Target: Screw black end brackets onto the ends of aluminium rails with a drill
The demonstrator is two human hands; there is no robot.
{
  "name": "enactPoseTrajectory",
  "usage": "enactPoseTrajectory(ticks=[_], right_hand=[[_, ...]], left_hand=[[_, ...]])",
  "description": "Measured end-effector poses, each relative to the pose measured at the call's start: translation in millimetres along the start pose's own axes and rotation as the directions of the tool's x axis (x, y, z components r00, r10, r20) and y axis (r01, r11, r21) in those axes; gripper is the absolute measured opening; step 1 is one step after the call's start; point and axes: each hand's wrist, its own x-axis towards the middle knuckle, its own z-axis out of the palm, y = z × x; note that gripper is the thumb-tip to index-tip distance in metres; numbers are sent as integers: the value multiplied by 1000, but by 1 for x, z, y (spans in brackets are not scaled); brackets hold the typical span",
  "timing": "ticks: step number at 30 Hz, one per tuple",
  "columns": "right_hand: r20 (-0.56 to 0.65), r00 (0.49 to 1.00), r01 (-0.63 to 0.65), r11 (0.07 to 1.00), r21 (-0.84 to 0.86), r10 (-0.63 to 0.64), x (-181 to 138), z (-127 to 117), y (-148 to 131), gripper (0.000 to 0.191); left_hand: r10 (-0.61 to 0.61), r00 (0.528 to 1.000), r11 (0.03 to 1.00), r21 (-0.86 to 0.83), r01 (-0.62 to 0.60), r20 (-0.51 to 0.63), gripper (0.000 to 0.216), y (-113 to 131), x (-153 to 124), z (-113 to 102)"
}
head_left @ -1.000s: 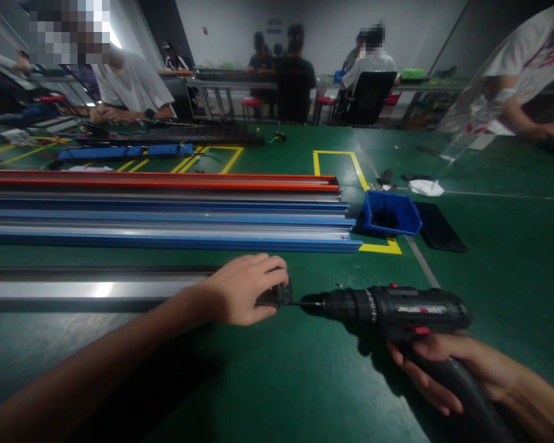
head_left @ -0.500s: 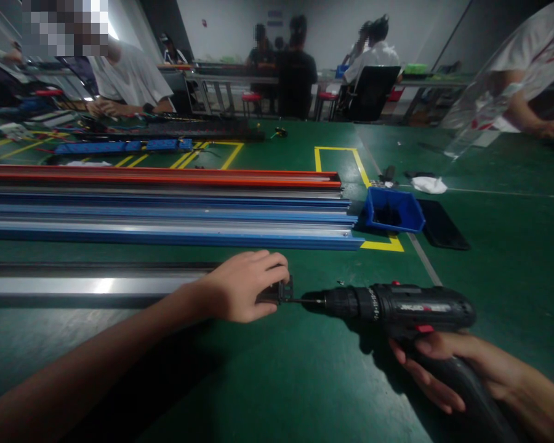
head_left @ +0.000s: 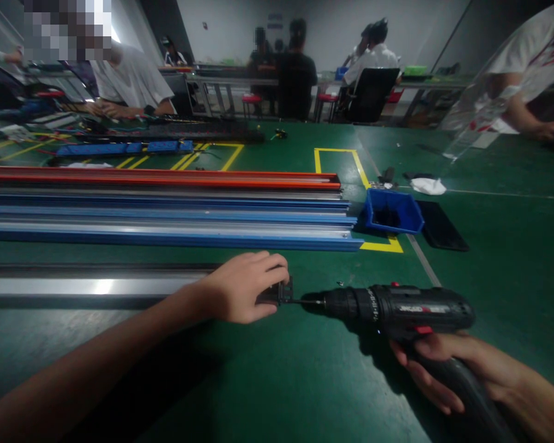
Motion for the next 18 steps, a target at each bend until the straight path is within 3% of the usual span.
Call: enactPoseTrajectory(ticks=[18], right_hand=[[-41,999,21,999,-39,-23,0,2,1,29]], left_hand=[[-2,1000,1000,16,2,-2,36,0,0,0]])
